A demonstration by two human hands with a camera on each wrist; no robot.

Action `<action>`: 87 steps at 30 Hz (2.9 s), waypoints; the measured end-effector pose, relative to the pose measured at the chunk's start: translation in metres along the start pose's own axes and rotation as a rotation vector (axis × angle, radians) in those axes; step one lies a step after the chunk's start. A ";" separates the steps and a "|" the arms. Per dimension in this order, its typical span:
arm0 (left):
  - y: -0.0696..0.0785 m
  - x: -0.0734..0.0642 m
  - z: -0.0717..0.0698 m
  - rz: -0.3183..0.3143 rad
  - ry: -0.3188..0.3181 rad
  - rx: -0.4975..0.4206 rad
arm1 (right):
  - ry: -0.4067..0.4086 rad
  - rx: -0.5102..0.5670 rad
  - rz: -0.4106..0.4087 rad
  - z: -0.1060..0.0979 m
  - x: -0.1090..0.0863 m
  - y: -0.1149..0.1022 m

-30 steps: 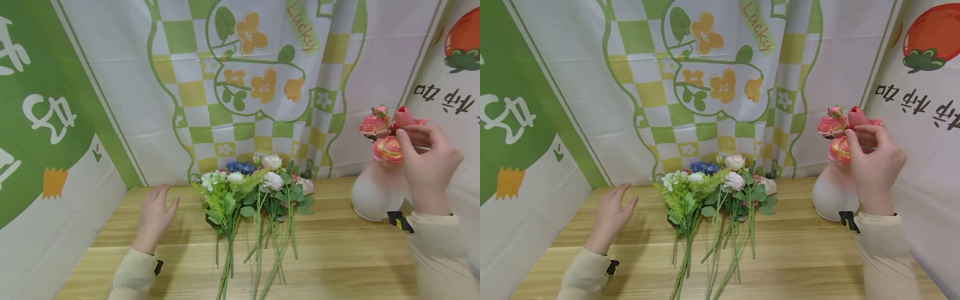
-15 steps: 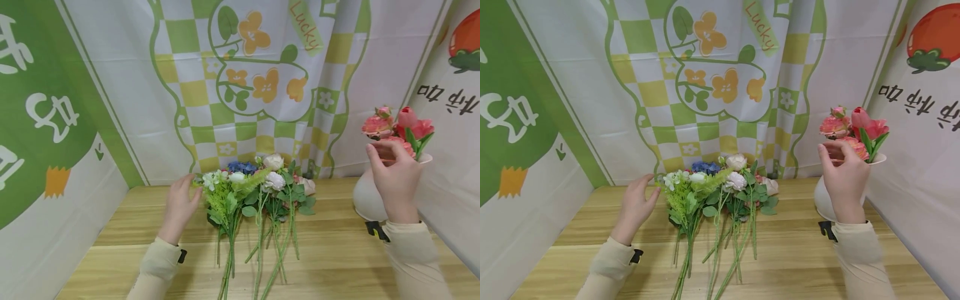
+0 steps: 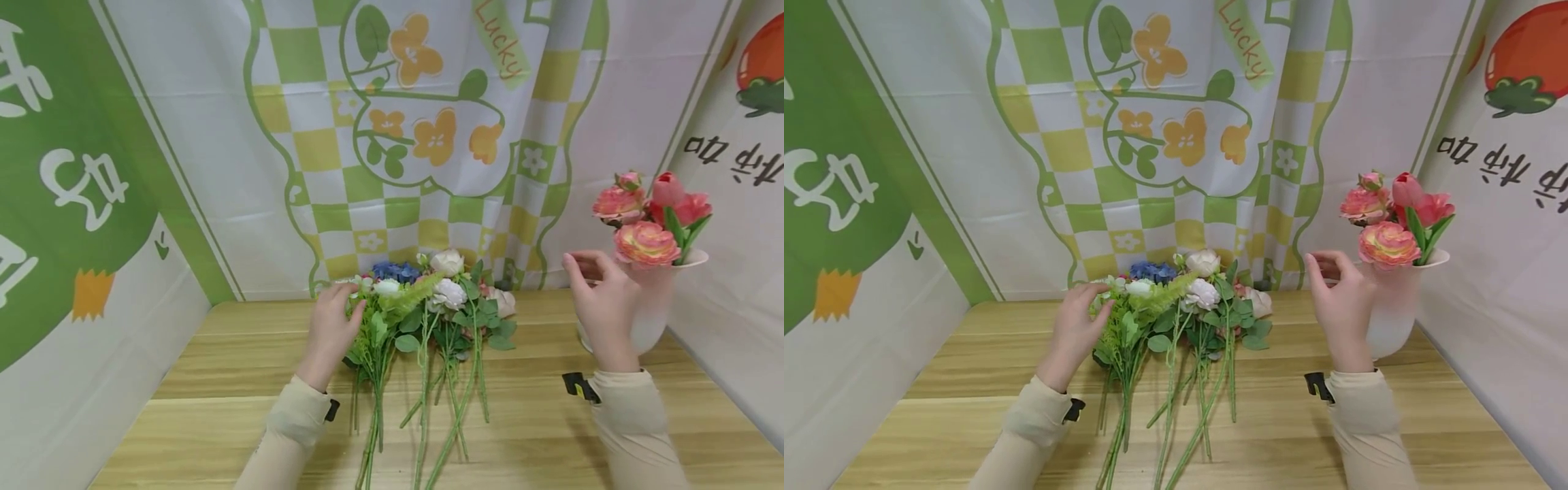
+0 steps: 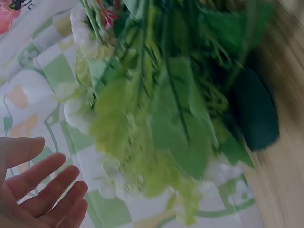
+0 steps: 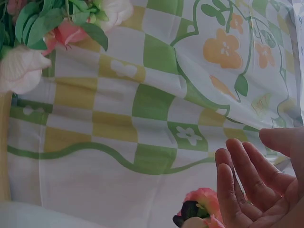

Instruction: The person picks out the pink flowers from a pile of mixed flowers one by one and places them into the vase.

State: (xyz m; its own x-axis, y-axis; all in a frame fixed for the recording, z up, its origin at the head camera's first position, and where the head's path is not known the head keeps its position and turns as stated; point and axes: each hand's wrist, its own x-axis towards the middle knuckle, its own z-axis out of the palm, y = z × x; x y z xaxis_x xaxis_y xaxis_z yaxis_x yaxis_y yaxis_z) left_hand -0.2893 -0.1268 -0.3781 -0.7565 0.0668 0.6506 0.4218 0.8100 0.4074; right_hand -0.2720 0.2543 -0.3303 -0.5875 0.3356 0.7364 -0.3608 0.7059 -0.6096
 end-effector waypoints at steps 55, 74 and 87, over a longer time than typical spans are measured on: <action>-0.019 -0.001 0.008 -0.114 -0.110 0.383 | -0.040 0.000 0.031 0.010 -0.004 -0.004; -0.017 0.022 0.034 -0.183 -0.067 0.338 | -0.090 0.008 0.085 0.016 -0.007 -0.006; -0.032 0.061 0.047 -0.447 -0.485 0.387 | -0.177 -0.017 0.116 0.028 -0.008 -0.010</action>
State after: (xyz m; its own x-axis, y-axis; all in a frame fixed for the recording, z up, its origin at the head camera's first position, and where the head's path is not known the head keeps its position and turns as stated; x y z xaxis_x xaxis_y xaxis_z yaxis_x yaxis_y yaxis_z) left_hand -0.3720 -0.1214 -0.3813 -0.9865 -0.1394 0.0854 -0.1137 0.9604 0.2544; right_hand -0.2836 0.2269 -0.3381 -0.7428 0.3018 0.5976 -0.2718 0.6799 -0.6811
